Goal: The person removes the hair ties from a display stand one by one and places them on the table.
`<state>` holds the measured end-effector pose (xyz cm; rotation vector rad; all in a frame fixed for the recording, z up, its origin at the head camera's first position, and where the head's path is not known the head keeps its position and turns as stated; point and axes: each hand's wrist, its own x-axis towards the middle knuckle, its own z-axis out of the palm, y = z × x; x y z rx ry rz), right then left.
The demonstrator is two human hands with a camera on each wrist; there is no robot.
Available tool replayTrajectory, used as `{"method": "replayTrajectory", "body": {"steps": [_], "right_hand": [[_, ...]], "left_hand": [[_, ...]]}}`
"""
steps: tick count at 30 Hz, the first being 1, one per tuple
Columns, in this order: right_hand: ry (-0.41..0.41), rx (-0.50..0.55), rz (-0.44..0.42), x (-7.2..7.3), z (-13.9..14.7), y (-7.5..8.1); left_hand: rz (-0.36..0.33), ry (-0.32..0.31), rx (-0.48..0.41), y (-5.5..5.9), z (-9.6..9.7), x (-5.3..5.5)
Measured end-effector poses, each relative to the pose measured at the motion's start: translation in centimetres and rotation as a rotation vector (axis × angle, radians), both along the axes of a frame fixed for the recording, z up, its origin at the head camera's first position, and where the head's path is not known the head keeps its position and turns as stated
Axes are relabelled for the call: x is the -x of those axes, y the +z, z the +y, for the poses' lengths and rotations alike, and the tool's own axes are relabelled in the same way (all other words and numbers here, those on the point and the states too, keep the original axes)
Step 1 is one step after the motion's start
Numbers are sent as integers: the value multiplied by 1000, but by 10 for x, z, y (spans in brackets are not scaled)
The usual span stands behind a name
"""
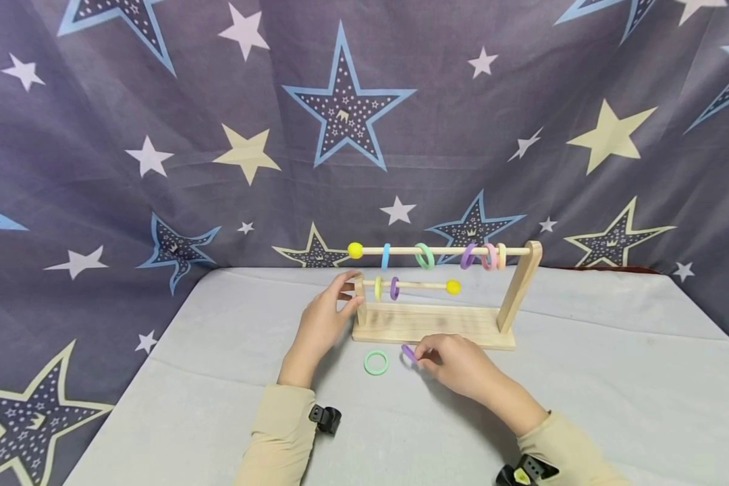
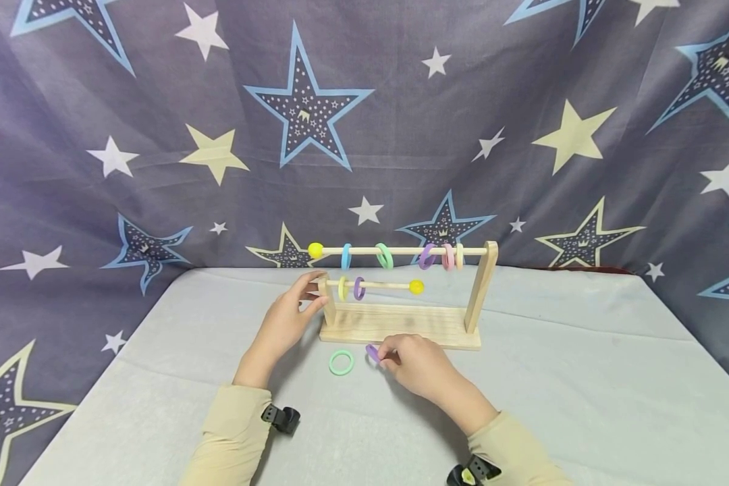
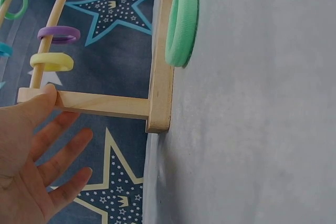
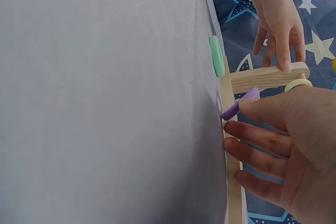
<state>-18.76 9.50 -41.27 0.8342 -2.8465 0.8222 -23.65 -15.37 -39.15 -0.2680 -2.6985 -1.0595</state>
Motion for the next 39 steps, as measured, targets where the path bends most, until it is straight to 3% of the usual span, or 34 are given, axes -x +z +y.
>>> {"method": "replayTrajectory", "body": {"steps": [24,39], "right_hand": [[77,3,20,-1,-9,-2],[52,-3,2,-1,-10,-4]], "left_hand": [[-1,-1,-1,2,0,0],[-4,0,-2,0,0,-1]]}}
